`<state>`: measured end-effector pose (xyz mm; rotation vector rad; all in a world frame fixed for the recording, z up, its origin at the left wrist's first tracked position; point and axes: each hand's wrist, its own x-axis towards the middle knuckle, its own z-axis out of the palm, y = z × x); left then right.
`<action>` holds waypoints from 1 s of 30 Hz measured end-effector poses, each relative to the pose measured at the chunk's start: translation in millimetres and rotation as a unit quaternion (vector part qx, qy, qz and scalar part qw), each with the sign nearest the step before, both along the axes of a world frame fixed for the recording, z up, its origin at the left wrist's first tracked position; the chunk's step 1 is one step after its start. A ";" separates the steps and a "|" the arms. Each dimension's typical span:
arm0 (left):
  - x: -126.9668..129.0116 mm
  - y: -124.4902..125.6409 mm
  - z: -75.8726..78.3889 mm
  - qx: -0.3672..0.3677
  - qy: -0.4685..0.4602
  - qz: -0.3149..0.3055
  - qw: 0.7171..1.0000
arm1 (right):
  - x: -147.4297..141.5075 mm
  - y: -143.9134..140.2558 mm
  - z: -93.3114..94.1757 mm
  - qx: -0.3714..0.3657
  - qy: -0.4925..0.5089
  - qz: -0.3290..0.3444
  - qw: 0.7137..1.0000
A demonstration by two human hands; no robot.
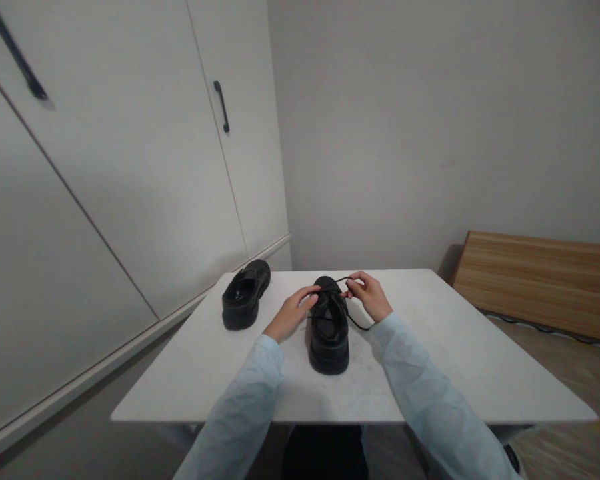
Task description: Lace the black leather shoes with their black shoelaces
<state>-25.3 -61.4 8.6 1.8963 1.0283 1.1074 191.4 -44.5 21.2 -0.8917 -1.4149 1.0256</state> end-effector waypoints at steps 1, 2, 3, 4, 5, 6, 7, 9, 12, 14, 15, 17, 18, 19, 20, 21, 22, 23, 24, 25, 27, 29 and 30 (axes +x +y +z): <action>0.0 0.0 0.0 0.000 0.000 -0.001 1.000 | -0.4 0.1 0.0 0.006 -0.011 -0.006 1.000; -0.1 0.1 -0.1 0.000 -0.001 0.000 1.000 | -0.9 0.4 -0.3 0.013 -0.021 -0.012 1.000; -0.1 0.3 -0.2 0.000 -0.001 -0.001 1.000 | -1.5 0.8 -0.7 0.023 -0.031 -0.018 0.999; -0.1 0.6 -0.4 -0.001 -0.002 -0.001 1.000 | -1.9 1.2 -1.4 0.035 -0.041 -0.023 0.998; 0.0 0.9 -0.5 -0.001 -0.002 -0.002 1.000 | -2.3 1.6 -2.1 0.048 -0.052 -0.029 0.997; 0.0 1.2 -0.7 -0.001 -0.002 -0.003 1.000 | -2.5 2.0 -3.0 0.061 -0.065 -0.035 0.995; 0.1 1.5 -0.7 0.000 -0.001 -0.004 1.000 | -2.5 2.3 -3.8 0.076 -0.082 -0.041 0.993; 0.3 1.7 -0.6 0.001 0.002 -0.004 1.000 | -1.7 2.6 -5.1 0.110 -0.134 -0.059 0.983; 0.6 1.2 0.2 0.004 0.005 -0.002 1.000 | 0.3 2.7 -5.7 0.173 -0.246 -0.086 0.950; 0.8 0.5 0.9 0.004 0.005 0.000 1.000 | 1.5 3.0 -5.9 0.197 -0.308 -0.096 0.926; 0.9 0.1 1.2 0.004 0.005 0.001 1.000 | 2.0 3.4 -6.2 0.201 -0.328 -0.099 0.918; 1.1 -0.6 1.6 0.002 0.005 0.002 1.000 | 2.9 4.7 -7.3 0.200 -0.349 -0.102 0.910; 1.1 -0.9 1.7 0.002 0.005 0.001 1.000 | 3.4 5.6 -8.2 0.198 -0.354 -0.103 0.908; 1.1 -1.1 1.8 0.003 0.004 0.001 1.000 | 3.9 6.5 -9.1 0.198 -0.357 -0.104 0.907; 1.1 -1.3 1.8 0.003 0.004 0.000 1.000 | 4.5 7.3 -10.1 0.198 -0.361 -0.106 0.905; 1.0 -1.3 1.9 0.003 0.003 -0.001 1.000 | 5.2 8.0 -11.1 0.199 -0.365 -0.108 0.903; 0.9 -1.4 1.9 0.002 0.003 0.000 1.000 | 5.8 8.6 -11.9 0.200 -0.370 -0.109 0.900; 0.8 -1.3 1.8 0.003 0.003 0.000 1.000 | 6.3 8.9 -12.5 0.201 -0.376 -0.111 0.898; 0.8 -1.2 1.7 0.002 0.004 0.000 1.000 | 6.6 9.0 -12.9 0.203 -0.381 -0.112 0.895; 0.8 -1.0 1.5 0.002 0.004 0.000 1.000 | 6.8 8.8 -13.0 0.205 -0.384 -0.113 0.893; 0.8 -0.4 0.7 0.001 0.004 0.000 1.000 | 6.4 8.0 -12.5 0.200 -0.382 -0.118 0.895; 0.8 0.4 -0.3 0.001 0.003 0.000 1.000 | 5.5 7.2 -11.5 0.189 -0.367 -0.128 0.902; 0.8 0.8 -0.9 0.002 0.003 0.000 1.000 | 5.0 6.9 -10.9 0.184 -0.356 -0.137 0.906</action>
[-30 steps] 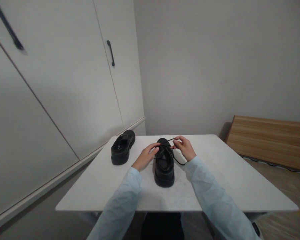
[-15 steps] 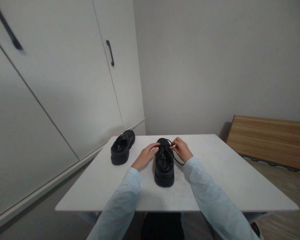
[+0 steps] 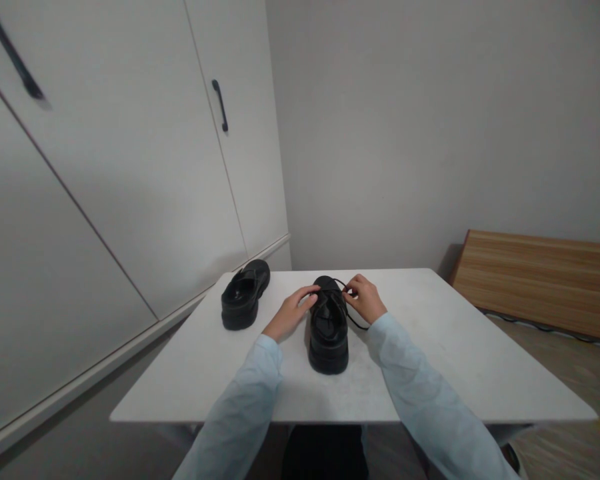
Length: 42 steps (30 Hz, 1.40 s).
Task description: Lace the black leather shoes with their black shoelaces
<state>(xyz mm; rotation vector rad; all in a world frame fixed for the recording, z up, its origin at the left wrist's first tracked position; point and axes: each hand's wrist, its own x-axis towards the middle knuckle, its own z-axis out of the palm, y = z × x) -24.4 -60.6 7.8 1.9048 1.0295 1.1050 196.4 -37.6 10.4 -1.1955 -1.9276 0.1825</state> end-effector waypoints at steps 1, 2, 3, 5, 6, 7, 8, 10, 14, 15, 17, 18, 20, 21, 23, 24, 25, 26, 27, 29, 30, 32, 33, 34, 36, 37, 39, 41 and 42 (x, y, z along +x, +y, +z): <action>-0.1 0.4 -0.5 0.001 0.001 -0.001 1.000 | -0.4 -0.2 0.6 0.002 0.015 -0.009 1.000; -0.2 0.8 -1.0 0.003 0.001 -0.001 1.000 | -0.8 -0.2 1.1 0.005 0.032 -0.016 0.999; -0.3 1.1 -1.4 0.004 0.002 -0.002 1.000 | -1.0 -0.2 1.5 0.008 0.051 -0.021 0.998; -0.7 1.6 -1.9 0.004 0.003 -0.002 1.000 | -1.1 0.0 2.1 0.002 0.096 -0.021 0.995; -0.9 1.8 -2.1 0.003 0.004 -0.001 1.000 | -1.1 0.1 2.4 -0.008 0.121 -0.014 0.993; -1.2 1.9 -2.1 0.002 0.004 -0.001 1.000 | -1.1 0.2 2.7 -0.021 0.145 -0.005 0.989; -1.4 2.0 -2.1 0.001 0.004 0.000 1.000 | -1.2 0.2 3.1 -0.034 0.168 0.004 0.985; -1.8 2.1 -2.2 0.000 0.003 -0.001 1.000 | -1.4 0.1 4.2 -0.058 0.209 0.020 0.976; -2.1 2.2 -3.2 0.002 0.000 -0.002 1.000 | -1.7 -0.9 8.0 -0.081 0.277 0.035 0.957; -2.1 2.1 -3.5 0.003 0.000 -0.002 1.000 | -1.9 -1.5 9.2 -0.087 0.291 0.039 0.952; -2.1 1.9 -3.8 0.003 -0.001 -0.001 1.000 | -2.3 -3.3 11.7 -0.104 0.323 0.053 0.939; -2.1 1.7 -3.8 0.003 -0.001 -0.001 1.000 | -2.8 -4.3 12.8 -0.115 0.342 0.062 0.930; -2.3 1.4 -3.6 0.002 -0.002 -0.002 1.000 | -4.0 -6.3 14.4 -0.137 0.385 0.080 0.909; -2.4 1.3 -3.5 0.002 -0.002 -0.002 1.000 | -4.8 -7.1 14.9 -0.145 0.403 0.088 0.899; -2.7 1.4 -3.5 0.003 -0.003 -0.003 1.000 | -6.3 -8.2 15.4 -0.154 0.428 0.101 0.885; -2.8 1.6 -3.6 0.004 -0.003 -0.003 1.000 | -6.9 -8.5 15.5 -0.154 0.435 0.104 0.881; -2.9 1.9 -3.9 0.004 -0.003 -0.003 1.000 | -7.3 -8.6 15.6 -0.152 0.437 0.106 0.880; -2.9 2.2 -4.2 0.004 -0.003 -0.003 1.000 | -7.5 -8.7 15.7 -0.148 0.435 0.105 0.882; -2.8 2.5 -4.7 0.004 -0.003 -0.003 1.000 | -7.5 -8.8 15.8 -0.143 0.431 0.102 0.885; -2.6 3.1 -5.4 0.004 -0.004 -0.002 1.000 | -6.9 -9.1 16.6 -0.131 0.422 0.095 0.892; -2.5 3.3 -5.7 0.003 -0.005 -0.002 1.000 | -6.4 -9.4 17.1 -0.124 0.416 0.092 0.896; -2.3 3.3 -5.7 0.001 -0.008 0.000 1.000 | -5.4 -10.0 18.4 -0.109 0.398 0.082 0.907; -2.3 3.2 -5.4 -0.001 -0.008 0.001 1.000 | -4.9 -10.3 19.0 -0.102 0.388 0.076 0.913; -2.4 3.0 -5.1 -0.002 -0.008 0.001 1.000 | -4.5 -10.6 19.5 -0.096 0.379 0.070 0.918; -2.5 2.5 -4.3 -0.003 -0.007 0.001 1.000 | -4.0 -10.7 19.9 -0.090 0.367 0.058 0.924; -2.6 2.3 -4.0 -0.003 -0.005 0.001 1.000 | -3.8 -10.5 19.8 -0.091 0.365 0.052 0.925; -2.7 2.1 -3.6 -0.002 -0.002 0.002 1.000 | -3.5 -9.5 18.7 -0.094 0.360 0.040 0.927; -2.5 2.0 -3.5 -0.001 0.001 0.001 1.000 | -3.1 -8.2 16.8 -0.092 0.347 0.029 0.933; -2.4 1.9 -3.4 -0.001 0.000 0.000 1.000 | -3.0 -7.5 15.6 -0.088 0.335 0.025 0.938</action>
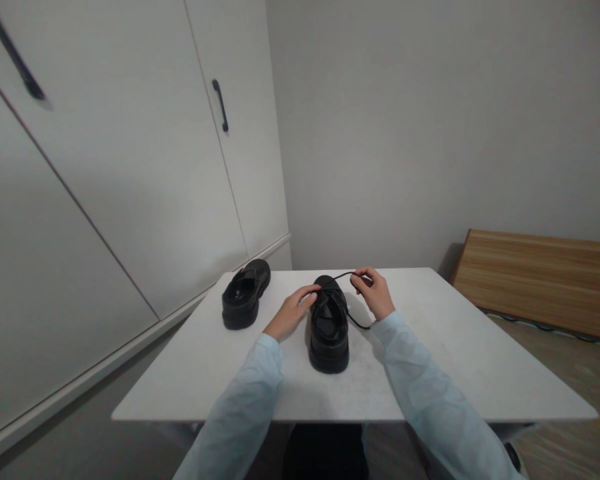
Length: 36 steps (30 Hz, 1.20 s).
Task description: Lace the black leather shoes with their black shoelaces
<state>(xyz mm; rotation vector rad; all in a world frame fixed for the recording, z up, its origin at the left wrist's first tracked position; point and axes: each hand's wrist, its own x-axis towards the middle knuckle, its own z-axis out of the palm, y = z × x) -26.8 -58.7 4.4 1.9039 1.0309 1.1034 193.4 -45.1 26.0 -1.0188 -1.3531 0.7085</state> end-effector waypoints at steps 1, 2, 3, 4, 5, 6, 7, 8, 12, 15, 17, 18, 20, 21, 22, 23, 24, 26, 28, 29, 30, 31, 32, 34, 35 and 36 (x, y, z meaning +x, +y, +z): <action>0.2 -0.2 0.3 0.001 -0.001 -0.001 1.000 | 0.1 0.6 -1.1 0.004 -0.018 -0.005 1.000; 0.5 -0.4 0.7 0.002 -0.002 -0.001 1.000 | 0.1 1.0 -2.0 0.010 -0.041 -0.010 0.999; 0.8 -0.8 1.4 0.002 -0.003 0.000 1.000 | -0.2 1.2 -2.7 0.015 -0.065 -0.017 0.998; 1.2 -1.3 2.3 0.002 -0.003 0.001 1.000 | -0.6 1.2 -3.2 0.020 -0.086 -0.023 0.996; 1.5 -1.8 3.2 0.002 -0.003 0.002 1.000 | -1.1 1.0 -3.4 0.024 -0.104 -0.027 0.994; 1.8 -2.4 4.2 0.002 -0.003 0.003 1.000 | -1.8 0.8 -3.6 0.026 -0.116 -0.029 0.993; 2.0 -3.0 5.1 0.003 -0.003 0.003 1.000 | -2.5 0.4 -3.6 0.026 -0.124 -0.028 0.992; 2.3 -3.4 5.8 0.004 -0.004 0.002 1.000 | -3.0 0.1 -3.7 0.027 -0.129 -0.026 0.991; 3.0 -2.9 5.1 0.020 -0.012 -0.001 1.000 | -3.2 -0.4 -5.3 0.039 -0.168 0.001 0.985; 3.6 -0.3 1.9 0.030 -0.026 0.013 0.999 | -2.7 0.2 -8.4 0.047 -0.204 0.045 0.977; 3.5 1.8 -0.5 0.028 -0.036 0.032 0.998 | -3.0 1.1 -11.7 0.047 -0.222 0.071 0.971; 3.2 2.9 -1.7 0.031 -0.037 0.046 0.998 | -3.3 1.7 -13.7 0.045 -0.229 0.080 0.969; 2.1 4.5 -3.4 0.047 -0.029 0.085 0.995 | -4.0 3.4 -18.2 0.041 -0.241 0.091 0.965; 1.4 5.1 -3.9 0.057 -0.020 0.104 0.993 | -4.3 4.4 -20.6 0.037 -0.246 0.094 0.964; 0.8 5.5 -4.2 0.067 -0.009 0.122 0.990 | -4.4 5.4 -22.9 0.033 -0.252 0.095 0.962; 0.2 5.8 -4.3 0.074 0.002 0.135 0.988 | -4.3 6.4 -25.0 0.028 -0.258 0.096 0.961; -0.1 6.0 -4.4 0.078 0.010 0.142 0.987 | -4.2 7.4 -26.9 0.024 -0.264 0.098 0.959; -0.1 6.3 -4.7 0.079 0.021 0.146 0.986 | -3.6 9.1 -29.9 0.020 -0.272 0.101 0.957; 0.7 6.7 -5.7 0.077 0.025 0.146 0.986 | -3.1 10.3 -31.8 0.021 -0.276 0.106 0.955; 1.4 6.9 -6.4 0.076 0.025 0.146 0.986 | -2.9 10.8 -32.4 0.023 -0.276 0.106 0.955; 2.1 7.3 -7.3 0.075 0.026 0.145 0.986 | -2.9 11.0 -32.7 0.025 -0.273 0.105 0.956; 2.9 7.6 -8.3 0.075 0.025 0.145 0.986 | -3.0 11.2 -32.8 0.027 -0.271 0.104 0.957; 3.6 8.0 -9.2 0.075 0.024 0.144 0.987 | -3.2 11.2 -32.8 0.029 -0.268 0.103 0.957; 4.8 8.7 -10.9 0.073 0.020 0.139 0.987 | -3.9 10.9 -32.5 0.031 -0.266 0.101 0.958; 5.2 9.0 -11.4 0.073 0.018 0.137 0.988 | -4.2 10.8 -32.3 0.032 -0.265 0.101 0.958; 5.4 9.3 -11.9 0.072 0.015 0.136 0.988 | -4.5 10.6 -32.2 0.032 -0.265 0.101 0.958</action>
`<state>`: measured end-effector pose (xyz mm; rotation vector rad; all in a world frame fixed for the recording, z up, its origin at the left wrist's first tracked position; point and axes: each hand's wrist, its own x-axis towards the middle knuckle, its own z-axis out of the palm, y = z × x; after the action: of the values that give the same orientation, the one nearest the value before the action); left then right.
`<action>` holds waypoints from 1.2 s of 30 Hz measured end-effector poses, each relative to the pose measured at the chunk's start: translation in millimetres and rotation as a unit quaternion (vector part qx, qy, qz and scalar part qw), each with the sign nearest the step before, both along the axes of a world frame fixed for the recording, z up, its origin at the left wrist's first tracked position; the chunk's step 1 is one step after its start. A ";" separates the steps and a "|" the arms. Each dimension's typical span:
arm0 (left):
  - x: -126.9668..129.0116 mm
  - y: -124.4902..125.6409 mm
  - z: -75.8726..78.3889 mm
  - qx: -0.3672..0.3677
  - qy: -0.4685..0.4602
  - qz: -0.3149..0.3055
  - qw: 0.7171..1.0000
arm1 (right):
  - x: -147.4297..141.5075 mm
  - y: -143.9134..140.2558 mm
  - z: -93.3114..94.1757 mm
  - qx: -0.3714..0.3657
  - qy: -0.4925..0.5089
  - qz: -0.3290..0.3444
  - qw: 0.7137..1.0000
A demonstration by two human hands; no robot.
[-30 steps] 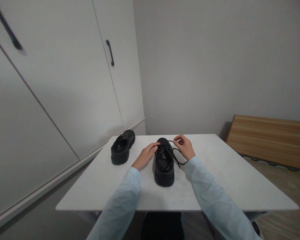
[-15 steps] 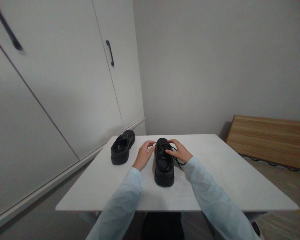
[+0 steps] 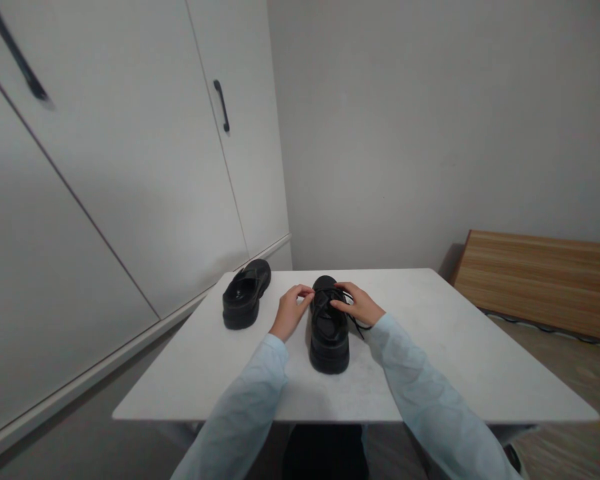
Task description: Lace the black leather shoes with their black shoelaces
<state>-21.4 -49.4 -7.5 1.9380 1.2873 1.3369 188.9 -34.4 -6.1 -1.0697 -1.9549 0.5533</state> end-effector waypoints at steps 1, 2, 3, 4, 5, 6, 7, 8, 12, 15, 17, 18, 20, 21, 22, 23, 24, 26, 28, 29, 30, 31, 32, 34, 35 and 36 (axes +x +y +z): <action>0.1 0.2 -0.3 -0.001 -0.002 -0.001 1.000 | -0.2 -0.1 0.1 0.000 0.001 0.000 1.000; 0.2 0.4 -0.4 -0.002 -0.003 -0.002 1.000 | -0.3 -0.2 0.1 0.000 0.004 0.000 1.000; 0.2 0.6 -0.5 -0.004 -0.004 -0.002 1.000 | -0.3 -0.2 0.1 0.000 0.006 0.000 1.000; 0.2 0.7 -0.5 -0.007 -0.005 -0.003 1.000 | -0.3 -0.2 0.0 0.000 0.009 0.000 1.000; 0.4 0.8 -0.4 -0.009 -0.007 -0.004 1.000 | -0.2 -0.2 -0.1 -0.001 0.010 0.000 1.000; 0.6 1.0 -0.3 -0.011 -0.009 -0.004 1.000 | -0.1 -0.2 -0.1 -0.002 0.010 0.001 1.000; 1.0 1.1 -0.3 -0.012 -0.012 -0.003 1.000 | 0.0 -0.3 0.0 -0.003 0.010 0.001 1.000; 1.5 1.3 -0.3 -0.013 -0.016 -0.002 1.000 | 0.1 -0.4 0.1 -0.004 0.009 0.002 1.000; 3.8 2.5 -1.5 -0.017 -0.031 -0.005 0.999 | -0.1 -0.4 0.5 -0.007 0.009 0.005 1.000; 5.3 4.3 -3.9 -0.025 -0.048 -0.008 0.999 | -0.4 0.2 0.0 -0.007 0.016 0.006 1.000; 6.2 5.7 -5.6 -0.032 -0.058 -0.011 0.998 | -0.7 0.9 -0.8 -0.007 0.020 0.004 1.000; 6.7 6.3 -6.2 -0.035 -0.062 -0.011 0.997 | -0.8 1.2 -1.3 -0.006 0.020 0.002 1.000; 7.8 7.4 -7.0 -0.038 -0.070 -0.009 0.997 | -0.9 1.7 -2.0 -0.004 0.020 0.000 1.000; 8.5 7.9 -7.1 -0.039 -0.074 -0.007 0.996 | -1.0 1.8 -2.2 -0.003 0.019 -0.001 1.000; 9.2 8.4 -7.1 -0.039 -0.077 -0.006 0.996 | -1.0 1.8 -2.2 -0.002 0.018 -0.002 1.000; 9.8 9.0 -7.1 -0.039 -0.079 -0.005 0.996 | -0.9 1.8 -2.0 -0.001 0.018 -0.002 1.000; 10.5 9.6 -7.1 -0.039 -0.080 -0.004 0.996 | -0.9 1.6 -1.8 0.000 0.018 0.000 1.000; 11.7 11.2 -7.7 -0.039 -0.083 0.001 0.996 | -0.9 1.2 -0.9 0.001 0.017 0.003 1.000; 12.6 13.0 -8.9 -0.036 -0.088 0.005 0.995 | -0.9 0.6 0.0 0.000 0.012 0.005 1.000; 12.9 13.9 -9.6 -0.033 -0.090 0.005 0.995 | -0.9 0.3 0.3 -0.001 0.009 0.005 1.000; 13.1 14.8 -10.3 -0.031 -0.091 0.005 0.995 | -0.9 0.1 0.6 -0.002 0.006 0.004 1.000; 13.3 15.4 -11.0 -0.029 -0.092 0.003 0.995 | -0.8 -0.1 0.8 -0.002 0.003 0.004 1.000; 13.5 16.0 -11.6 -0.028 -0.093 0.002 0.995 | -0.8 -0.3 0.8 -0.002 0.001 0.004 1.000; 13.9 16.6 -12.9 -0.025 -0.098 -0.001 0.995 | -0.6 -0.5 0.8 -0.001 0.000 0.004 1.000; 14.2 16.7 -13.5 -0.023 -0.101 -0.002 0.995 | -0.5 -0.6 0.8 -0.002 0.000 0.004 1.000; 14.5 16.8 -14.0 -0.021 -0.105 -0.003 0.994 | -0.5 -0.6 0.8 -0.003 -0.001 0.004 1.000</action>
<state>-6.9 -32.6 -21.5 1.7209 1.1972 1.4555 188.5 -35.1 -5.4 -1.0660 -1.9611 0.5626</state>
